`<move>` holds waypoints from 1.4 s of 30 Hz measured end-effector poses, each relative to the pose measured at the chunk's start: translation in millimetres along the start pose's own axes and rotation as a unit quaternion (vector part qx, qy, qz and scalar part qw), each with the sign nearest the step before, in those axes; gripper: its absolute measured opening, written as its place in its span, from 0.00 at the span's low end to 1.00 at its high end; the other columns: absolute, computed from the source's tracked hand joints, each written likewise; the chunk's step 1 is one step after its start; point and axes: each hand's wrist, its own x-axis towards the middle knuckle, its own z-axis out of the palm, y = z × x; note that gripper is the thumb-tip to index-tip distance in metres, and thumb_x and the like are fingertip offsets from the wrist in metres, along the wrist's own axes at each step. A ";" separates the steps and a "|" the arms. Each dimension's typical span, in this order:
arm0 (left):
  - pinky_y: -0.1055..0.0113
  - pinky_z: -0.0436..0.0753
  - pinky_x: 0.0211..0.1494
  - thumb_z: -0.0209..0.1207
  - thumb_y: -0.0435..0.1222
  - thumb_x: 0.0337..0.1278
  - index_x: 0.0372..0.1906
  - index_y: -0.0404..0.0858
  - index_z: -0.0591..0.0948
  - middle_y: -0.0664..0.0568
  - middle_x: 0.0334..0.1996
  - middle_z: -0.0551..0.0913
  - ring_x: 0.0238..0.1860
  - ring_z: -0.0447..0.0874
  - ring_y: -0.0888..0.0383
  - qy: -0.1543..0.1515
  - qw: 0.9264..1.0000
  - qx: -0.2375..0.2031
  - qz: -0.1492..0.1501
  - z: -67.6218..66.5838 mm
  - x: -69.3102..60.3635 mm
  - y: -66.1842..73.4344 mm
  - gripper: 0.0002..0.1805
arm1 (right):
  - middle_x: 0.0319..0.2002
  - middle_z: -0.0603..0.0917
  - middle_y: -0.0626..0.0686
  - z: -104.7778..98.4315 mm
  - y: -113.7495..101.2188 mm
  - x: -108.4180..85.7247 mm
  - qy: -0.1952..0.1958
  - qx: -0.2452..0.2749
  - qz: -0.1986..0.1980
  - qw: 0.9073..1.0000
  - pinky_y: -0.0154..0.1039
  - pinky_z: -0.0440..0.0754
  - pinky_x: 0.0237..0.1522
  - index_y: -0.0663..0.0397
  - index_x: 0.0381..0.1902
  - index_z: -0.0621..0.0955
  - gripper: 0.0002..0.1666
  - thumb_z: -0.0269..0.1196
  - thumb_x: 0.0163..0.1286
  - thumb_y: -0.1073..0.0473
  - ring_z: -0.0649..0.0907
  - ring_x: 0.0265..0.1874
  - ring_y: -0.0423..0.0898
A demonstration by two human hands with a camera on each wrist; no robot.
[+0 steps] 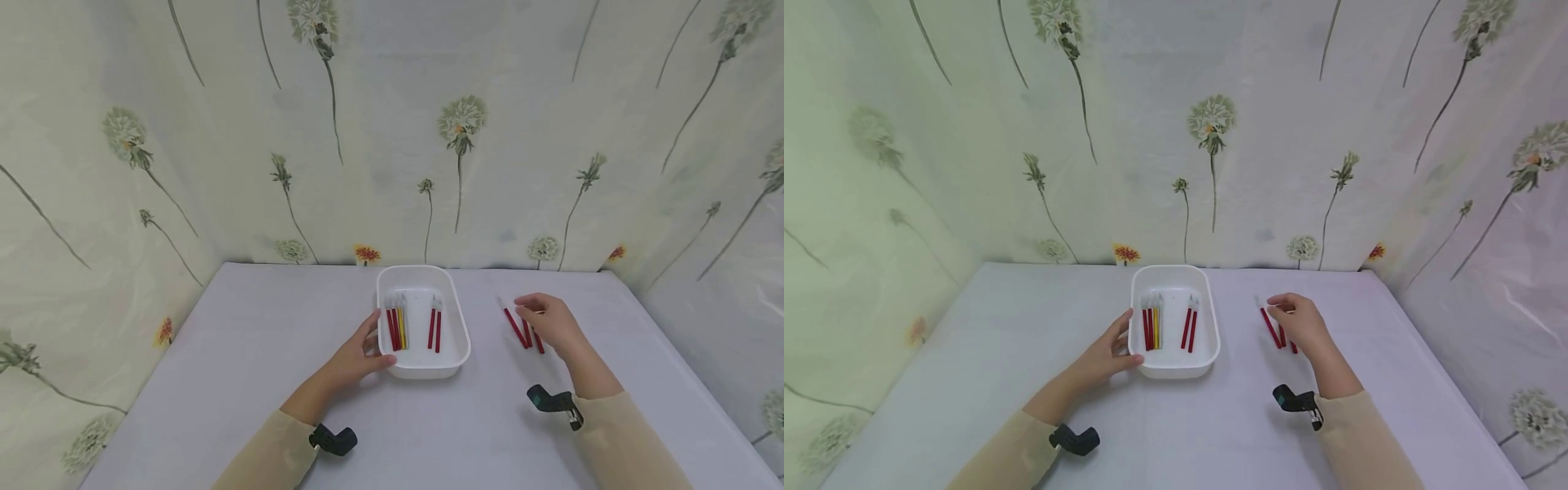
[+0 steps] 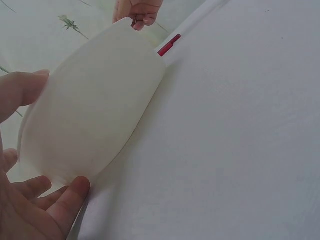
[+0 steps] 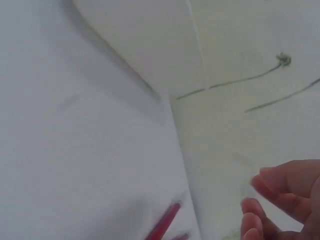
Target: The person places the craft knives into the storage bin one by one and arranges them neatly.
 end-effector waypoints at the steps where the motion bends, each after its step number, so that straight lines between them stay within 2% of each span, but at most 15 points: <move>1: 0.44 0.75 0.65 0.71 0.46 0.56 0.81 0.49 0.47 0.45 0.79 0.53 0.75 0.60 0.42 -0.001 1.000 -0.001 0.001 0.0 -0.2 0.0 0.56 | 0.59 0.77 0.67 -0.3 2.9 -0.1 0.000 -0.001 0.004 1.000 0.53 0.80 0.52 0.63 0.64 0.75 0.24 0.55 0.78 0.54 0.76 0.55 0.61; 7: 0.46 0.75 0.65 0.71 0.46 0.55 0.81 0.49 0.46 0.45 0.79 0.52 0.75 0.60 0.42 -0.005 1.000 -0.001 0.004 -0.4 -0.4 0.1 0.57 | 0.59 0.76 0.69 0.4 23.7 2.4 0.000 -0.012 0.026 1.000 0.60 0.78 0.55 0.64 0.62 0.76 0.23 0.55 0.78 0.54 0.74 0.58 0.65; 16: 0.46 0.74 0.66 0.71 0.46 0.56 0.81 0.52 0.46 0.47 0.80 0.51 0.75 0.59 0.43 -0.006 1.000 -0.005 0.007 -0.8 2.0 -2.6 0.56 | 0.58 0.76 0.72 2.9 50.7 9.7 0.009 -0.019 0.045 0.999 0.59 0.79 0.53 0.66 0.60 0.76 0.22 0.56 0.76 0.56 0.77 0.55 0.65; 22: 0.47 0.75 0.66 0.71 0.45 0.56 0.81 0.52 0.46 0.47 0.80 0.51 0.76 0.59 0.43 -0.008 1.000 -0.011 0.011 -1.0 5.4 -5.5 0.56 | 0.57 0.77 0.72 2.1 54.1 7.9 -0.008 -0.021 0.067 0.998 0.50 0.81 0.45 0.66 0.61 0.76 0.22 0.56 0.76 0.57 0.79 0.50 0.61; 27: 0.46 0.75 0.65 0.71 0.44 0.57 0.81 0.51 0.46 0.46 0.80 0.51 0.75 0.59 0.42 -0.005 1.000 -0.005 0.012 -0.4 6.7 -5.3 0.56 | 0.55 0.78 0.71 2.4 57.1 7.8 -0.011 -0.024 0.067 0.997 0.44 0.79 0.40 0.66 0.60 0.76 0.22 0.56 0.75 0.57 0.79 0.47 0.59; 42: 0.47 0.74 0.66 0.72 0.45 0.55 0.81 0.52 0.47 0.46 0.79 0.52 0.75 0.59 0.43 0.001 1.000 -0.003 0.002 0.7 4.9 -7.2 0.57 | 0.54 0.78 0.71 5.1 68.9 15.7 -0.016 -0.019 0.078 0.997 0.46 0.79 0.41 0.66 0.60 0.76 0.22 0.58 0.73 0.59 0.79 0.47 0.59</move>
